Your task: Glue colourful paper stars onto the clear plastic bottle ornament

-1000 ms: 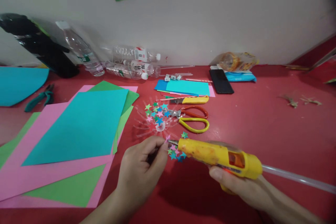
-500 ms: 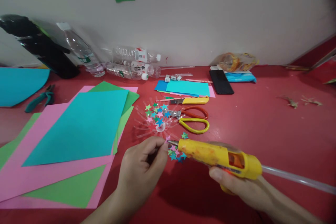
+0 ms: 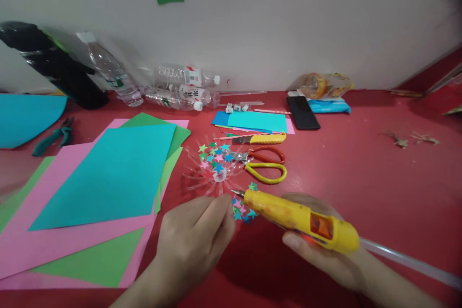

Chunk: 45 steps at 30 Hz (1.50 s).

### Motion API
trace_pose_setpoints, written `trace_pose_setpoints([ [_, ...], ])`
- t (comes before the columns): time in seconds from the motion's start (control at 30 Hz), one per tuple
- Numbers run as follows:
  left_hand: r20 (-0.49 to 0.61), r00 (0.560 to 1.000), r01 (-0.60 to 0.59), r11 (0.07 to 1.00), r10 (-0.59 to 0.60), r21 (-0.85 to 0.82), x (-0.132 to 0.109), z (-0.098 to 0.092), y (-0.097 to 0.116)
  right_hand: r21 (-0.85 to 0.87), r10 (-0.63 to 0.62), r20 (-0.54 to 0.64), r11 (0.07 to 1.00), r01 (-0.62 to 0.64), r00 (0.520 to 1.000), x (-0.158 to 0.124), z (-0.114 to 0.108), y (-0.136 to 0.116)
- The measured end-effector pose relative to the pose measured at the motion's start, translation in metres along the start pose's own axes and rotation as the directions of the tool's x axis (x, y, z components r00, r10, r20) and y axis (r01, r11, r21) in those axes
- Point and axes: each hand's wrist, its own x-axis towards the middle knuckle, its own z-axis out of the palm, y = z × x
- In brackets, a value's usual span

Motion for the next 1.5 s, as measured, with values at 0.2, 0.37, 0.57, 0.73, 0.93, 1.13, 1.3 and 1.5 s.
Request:
trace_pose_setpoints([
  [0.2, 0.143, 0.931, 0.363, 0.889, -0.335, -0.278, 0.001, 0.000, 0.001, 0.441, 0.344, -0.280, 0.875, -0.198, 0.896, 0.012, -0.008, 0.017],
  [0.37, 0.252, 0.804, 0.592, 0.689, -0.538, -0.419, 0.003, -0.002, 0.008, 0.341, 0.420, -0.208, 0.878, -0.337, 0.884, 0.034, -0.022, 0.030],
  [0.57, 0.420, 0.684, 0.716, 0.441, -0.596, -0.541, 0.005, -0.004, 0.016, -0.024, 0.465, -0.331, 0.866, -0.500, 0.821, 0.046, -0.030, 0.060],
  [0.73, 0.600, 0.635, 0.751, 0.204, -0.487, -0.629, 0.000, 0.004, 0.004, -0.445, 0.468, -0.334, 0.687, -0.575, 0.818, 0.052, -0.031, 0.061],
  [0.93, 0.671, 0.571, 0.751, -0.030, -0.472, -0.660, 0.003, 0.006, -0.002, -0.753, 0.365, -0.292, 0.482, -0.448, 0.884, 0.049, -0.024, 0.042],
  [1.13, 0.719, 0.522, 0.748, -0.159, -0.459, -0.645, 0.010, -0.003, 0.007, -0.682, -0.193, -0.029, 0.721, 0.122, 0.981, 0.042, -0.018, -0.013],
  [1.3, 0.786, 0.527, 0.758, -0.240, -0.323, -0.606, 0.011, -0.004, 0.006, -0.319, -0.483, 0.164, 0.799, 0.510, 0.860, 0.052, 0.001, -0.033],
  [1.5, 0.799, 0.534, 0.761, -0.255, -0.275, -0.597, 0.012, -0.008, 0.002, -0.269, -0.519, 0.182, 0.790, 0.550, 0.835, 0.060, 0.008, -0.027],
])
